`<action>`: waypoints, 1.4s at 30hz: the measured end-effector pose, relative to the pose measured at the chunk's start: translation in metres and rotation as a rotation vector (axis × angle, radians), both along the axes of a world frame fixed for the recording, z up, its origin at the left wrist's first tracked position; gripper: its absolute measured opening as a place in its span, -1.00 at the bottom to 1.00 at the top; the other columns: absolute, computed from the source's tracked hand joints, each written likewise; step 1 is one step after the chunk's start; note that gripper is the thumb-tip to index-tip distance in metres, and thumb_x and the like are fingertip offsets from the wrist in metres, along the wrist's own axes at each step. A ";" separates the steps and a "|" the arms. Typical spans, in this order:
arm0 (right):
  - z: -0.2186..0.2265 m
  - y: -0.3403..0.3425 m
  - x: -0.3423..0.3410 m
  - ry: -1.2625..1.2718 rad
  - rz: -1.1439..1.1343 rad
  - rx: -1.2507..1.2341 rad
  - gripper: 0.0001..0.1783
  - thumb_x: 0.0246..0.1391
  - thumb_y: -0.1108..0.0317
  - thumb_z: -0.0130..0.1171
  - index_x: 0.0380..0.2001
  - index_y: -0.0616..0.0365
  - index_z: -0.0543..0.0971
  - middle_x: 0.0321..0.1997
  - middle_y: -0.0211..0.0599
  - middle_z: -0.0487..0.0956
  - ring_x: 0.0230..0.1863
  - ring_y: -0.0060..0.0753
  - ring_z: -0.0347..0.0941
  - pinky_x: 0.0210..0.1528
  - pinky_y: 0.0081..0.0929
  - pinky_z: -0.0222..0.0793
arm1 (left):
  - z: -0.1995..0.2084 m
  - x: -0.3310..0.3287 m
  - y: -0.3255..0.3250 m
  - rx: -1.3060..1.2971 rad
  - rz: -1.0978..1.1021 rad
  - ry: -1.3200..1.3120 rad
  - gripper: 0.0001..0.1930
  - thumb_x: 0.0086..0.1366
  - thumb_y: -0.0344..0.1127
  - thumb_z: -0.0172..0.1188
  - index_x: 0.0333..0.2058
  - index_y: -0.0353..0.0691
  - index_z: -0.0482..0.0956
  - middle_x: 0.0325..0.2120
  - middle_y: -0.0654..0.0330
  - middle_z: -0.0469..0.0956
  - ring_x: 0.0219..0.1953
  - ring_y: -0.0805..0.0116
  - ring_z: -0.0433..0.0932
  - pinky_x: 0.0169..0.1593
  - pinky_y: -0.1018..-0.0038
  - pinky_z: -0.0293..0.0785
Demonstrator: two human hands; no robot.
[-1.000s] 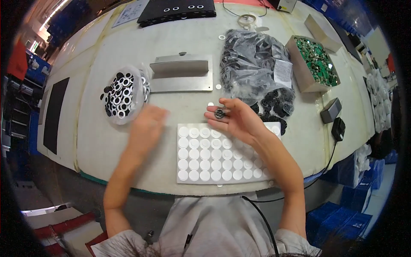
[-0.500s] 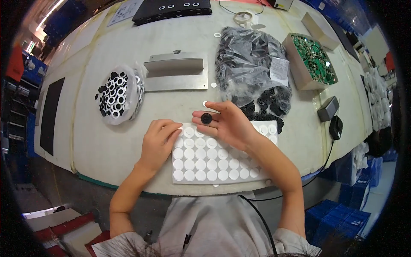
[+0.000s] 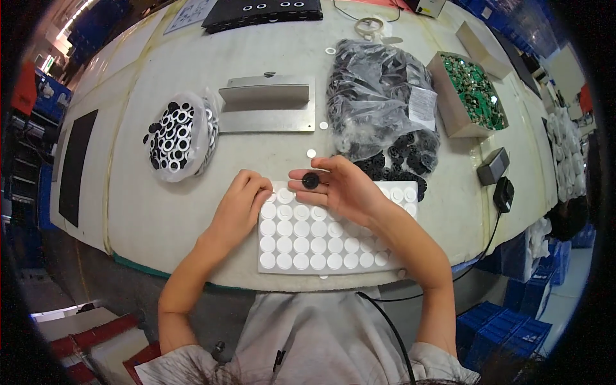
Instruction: The person assembles small circular plastic components into a white organizing tray by hand.
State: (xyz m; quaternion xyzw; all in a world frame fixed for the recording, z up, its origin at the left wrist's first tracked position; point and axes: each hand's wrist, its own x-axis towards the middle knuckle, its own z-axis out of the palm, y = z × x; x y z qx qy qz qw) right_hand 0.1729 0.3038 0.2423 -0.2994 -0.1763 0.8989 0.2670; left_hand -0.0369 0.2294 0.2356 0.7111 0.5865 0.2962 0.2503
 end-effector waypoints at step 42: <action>-0.009 -0.015 -0.008 -0.554 -0.004 1.107 -0.78 0.12 0.37 -0.07 -0.43 0.34 0.45 -0.55 -0.22 0.46 -0.55 -0.46 0.35 -0.47 -0.47 0.28 | 0.002 0.043 0.013 -0.146 -0.003 -0.705 -0.75 0.27 -0.42 -0.10 -0.07 -0.29 0.30 -0.41 0.19 0.50 -0.39 0.55 0.47 -0.31 0.58 0.41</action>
